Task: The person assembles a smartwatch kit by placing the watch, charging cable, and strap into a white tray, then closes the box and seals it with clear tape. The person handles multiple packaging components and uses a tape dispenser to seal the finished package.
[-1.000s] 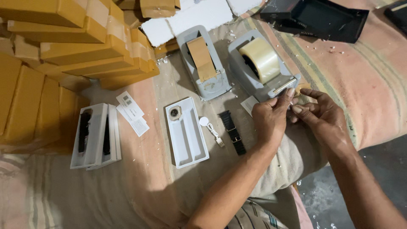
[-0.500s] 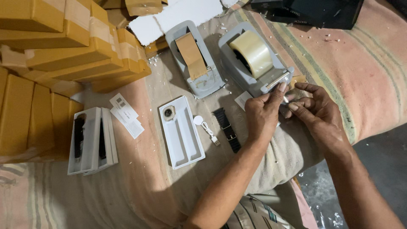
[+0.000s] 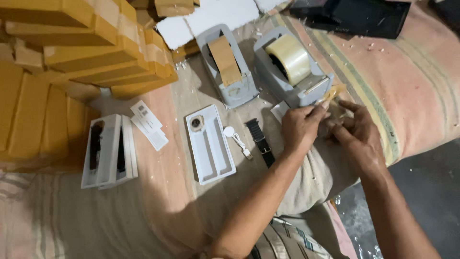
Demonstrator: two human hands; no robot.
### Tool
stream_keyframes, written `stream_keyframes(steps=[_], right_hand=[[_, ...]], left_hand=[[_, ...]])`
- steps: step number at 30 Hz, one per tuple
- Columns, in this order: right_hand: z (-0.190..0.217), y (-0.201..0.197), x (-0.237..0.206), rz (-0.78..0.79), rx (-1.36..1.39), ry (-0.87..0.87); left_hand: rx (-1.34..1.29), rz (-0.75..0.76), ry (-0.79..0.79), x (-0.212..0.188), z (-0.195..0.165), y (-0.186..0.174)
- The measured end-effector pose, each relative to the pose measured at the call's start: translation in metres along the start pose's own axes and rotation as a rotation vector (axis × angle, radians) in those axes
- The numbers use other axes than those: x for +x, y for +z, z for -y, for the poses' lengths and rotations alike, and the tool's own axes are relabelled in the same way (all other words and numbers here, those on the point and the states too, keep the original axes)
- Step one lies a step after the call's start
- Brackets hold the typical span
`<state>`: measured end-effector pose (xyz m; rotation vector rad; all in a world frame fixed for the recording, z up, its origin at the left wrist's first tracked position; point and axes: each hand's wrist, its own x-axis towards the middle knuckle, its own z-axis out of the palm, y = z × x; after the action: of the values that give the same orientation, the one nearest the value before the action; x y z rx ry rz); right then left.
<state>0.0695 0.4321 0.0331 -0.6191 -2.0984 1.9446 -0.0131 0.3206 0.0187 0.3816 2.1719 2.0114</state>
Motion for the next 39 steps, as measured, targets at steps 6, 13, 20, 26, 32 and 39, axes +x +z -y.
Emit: stream_keyframes(steps=[6, 13, 20, 26, 32, 39], right_hand=[[-0.018, -0.004, -0.038, 0.032, 0.206, 0.009], [-0.016, 0.062, -0.077, 0.239, 0.176, -0.038], [0.045, 0.174, -0.079, 0.549, -0.066, -0.142], [0.090, 0.204, -0.083, 0.593, -0.284, -0.246], [0.084, 0.239, -0.057, 0.627, -0.478, -0.146], [0.082, 0.272, -0.040, 0.710, -0.661, -0.128]], left_hand=[[0.130, 0.104, 0.091, -0.048, -0.017, -0.031], [0.378, -0.025, 0.418, -0.134, -0.012, -0.136], [0.629, -0.191, 0.373, -0.175, 0.010, -0.248], [0.868, -0.373, 0.175, -0.174, 0.032, -0.305], [1.118, -0.223, 0.239, -0.191, 0.014, -0.311], [0.935, -0.361, 0.385, -0.189, 0.005, -0.308]])
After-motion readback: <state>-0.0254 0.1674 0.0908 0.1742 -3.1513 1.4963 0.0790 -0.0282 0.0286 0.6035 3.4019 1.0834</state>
